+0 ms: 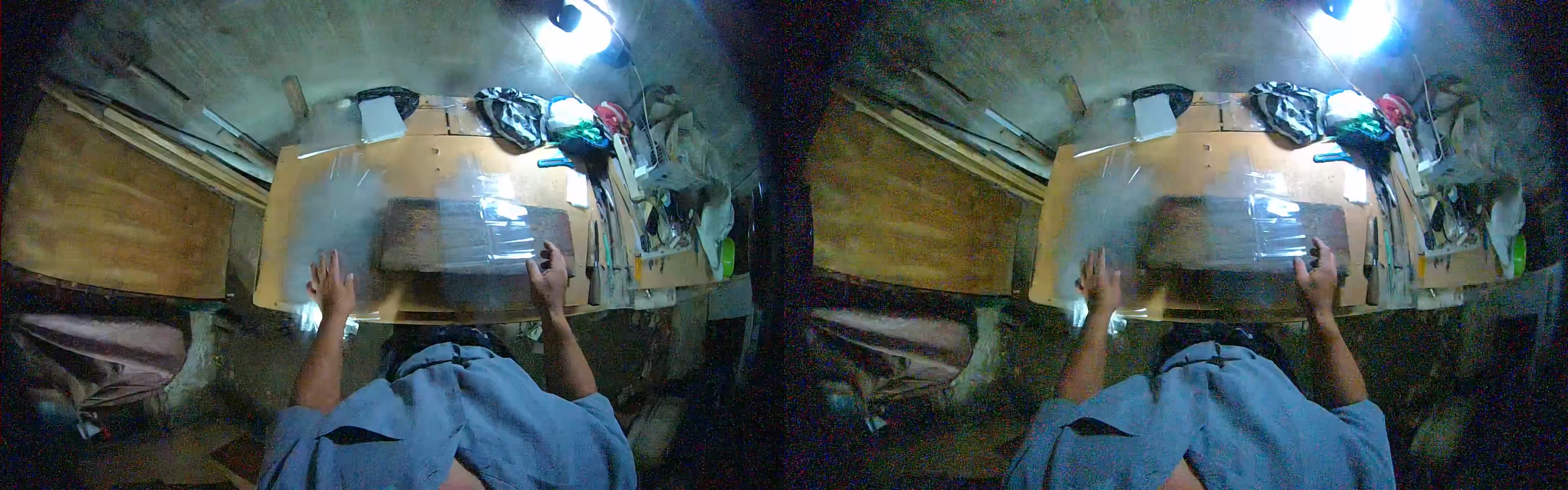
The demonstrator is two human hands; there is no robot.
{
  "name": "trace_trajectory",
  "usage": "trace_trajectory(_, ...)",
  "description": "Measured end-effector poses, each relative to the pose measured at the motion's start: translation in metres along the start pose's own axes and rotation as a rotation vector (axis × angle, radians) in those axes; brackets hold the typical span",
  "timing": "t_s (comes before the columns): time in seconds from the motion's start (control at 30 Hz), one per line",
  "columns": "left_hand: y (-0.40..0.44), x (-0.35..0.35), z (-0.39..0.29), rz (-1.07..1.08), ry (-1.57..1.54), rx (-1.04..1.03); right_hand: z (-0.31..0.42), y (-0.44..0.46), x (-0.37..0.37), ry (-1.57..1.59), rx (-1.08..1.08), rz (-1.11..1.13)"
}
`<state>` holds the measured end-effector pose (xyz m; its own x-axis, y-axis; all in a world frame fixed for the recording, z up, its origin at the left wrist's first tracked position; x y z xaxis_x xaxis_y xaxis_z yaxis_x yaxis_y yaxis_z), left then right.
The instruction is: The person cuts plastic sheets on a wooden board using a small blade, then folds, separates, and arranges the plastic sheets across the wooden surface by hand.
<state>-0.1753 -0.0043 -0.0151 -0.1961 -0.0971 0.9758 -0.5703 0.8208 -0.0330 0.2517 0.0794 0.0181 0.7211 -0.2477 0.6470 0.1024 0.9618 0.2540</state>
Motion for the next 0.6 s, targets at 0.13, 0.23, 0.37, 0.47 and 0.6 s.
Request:
trace_trajectory(0.13,0.012,-0.013,0.023,-0.065,0.001,-0.120,0.002,0.000,-0.003,-0.010,0.028,0.013)
trace_trajectory(0.23,0.022,-0.026,0.037,-0.185,-0.098,-0.184,0.008,0.000,-0.004,0.017,0.025,0.026)
trace_trajectory(0.37,0.033,-0.040,0.055,-0.251,-0.170,-0.274,0.015,-0.001,-0.005,0.037,0.022,0.044)
trace_trajectory(0.47,0.029,-0.015,0.044,-0.198,-0.116,-0.306,0.014,-0.001,-0.010,0.060,0.059,0.036)
trace_trajectory(0.6,0.026,-0.004,0.035,-0.205,-0.145,-0.206,0.036,-0.002,-0.008,0.068,0.066,0.040)
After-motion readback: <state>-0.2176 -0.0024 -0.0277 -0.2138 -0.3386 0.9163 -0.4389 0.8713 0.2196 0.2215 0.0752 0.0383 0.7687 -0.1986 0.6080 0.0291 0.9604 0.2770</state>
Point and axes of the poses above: each hand's wrist, its own y-axis towards the middle knuckle, its own x-axis out of the back of the hand, z = x × y, the point moved 1 cm from there along y, towards the middle knuckle, and after that the axes turned 6 degrees about x, right-handed, at the moved point
